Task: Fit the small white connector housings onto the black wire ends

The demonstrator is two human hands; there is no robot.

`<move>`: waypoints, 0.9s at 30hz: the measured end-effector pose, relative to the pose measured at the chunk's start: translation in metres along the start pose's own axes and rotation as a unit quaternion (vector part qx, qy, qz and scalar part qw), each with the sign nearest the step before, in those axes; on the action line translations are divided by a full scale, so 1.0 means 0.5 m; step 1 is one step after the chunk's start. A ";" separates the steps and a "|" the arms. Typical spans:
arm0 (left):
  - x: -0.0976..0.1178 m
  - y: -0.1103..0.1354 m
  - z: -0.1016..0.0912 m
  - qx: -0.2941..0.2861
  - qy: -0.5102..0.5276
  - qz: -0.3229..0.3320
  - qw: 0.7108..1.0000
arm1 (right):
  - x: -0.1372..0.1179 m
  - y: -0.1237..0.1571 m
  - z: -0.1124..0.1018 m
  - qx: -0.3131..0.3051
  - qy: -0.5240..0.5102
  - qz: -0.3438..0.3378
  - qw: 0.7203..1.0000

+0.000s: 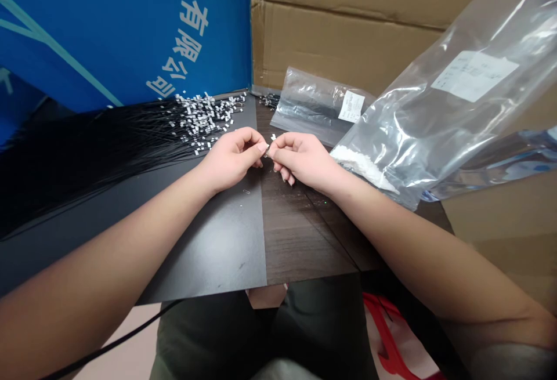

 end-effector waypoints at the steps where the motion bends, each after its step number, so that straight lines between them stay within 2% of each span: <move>1: 0.000 0.000 0.000 0.001 0.000 0.000 1.000 | -0.001 0.000 0.000 0.000 0.006 -0.001 1.000; 27: 0.001 0.002 0.004 0.012 -0.004 -0.016 1.000 | 0.010 -0.001 -0.001 -0.002 0.028 -0.009 1.000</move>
Point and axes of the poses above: each hand's wrist, its own y-axis away from the middle knuckle, its own z-axis out of the palm, x = y × z, the point moved 3 cm from there along -y, towards the middle knuckle, and after that the axes turned 12 degrees about -z, right-handed, at the moved point
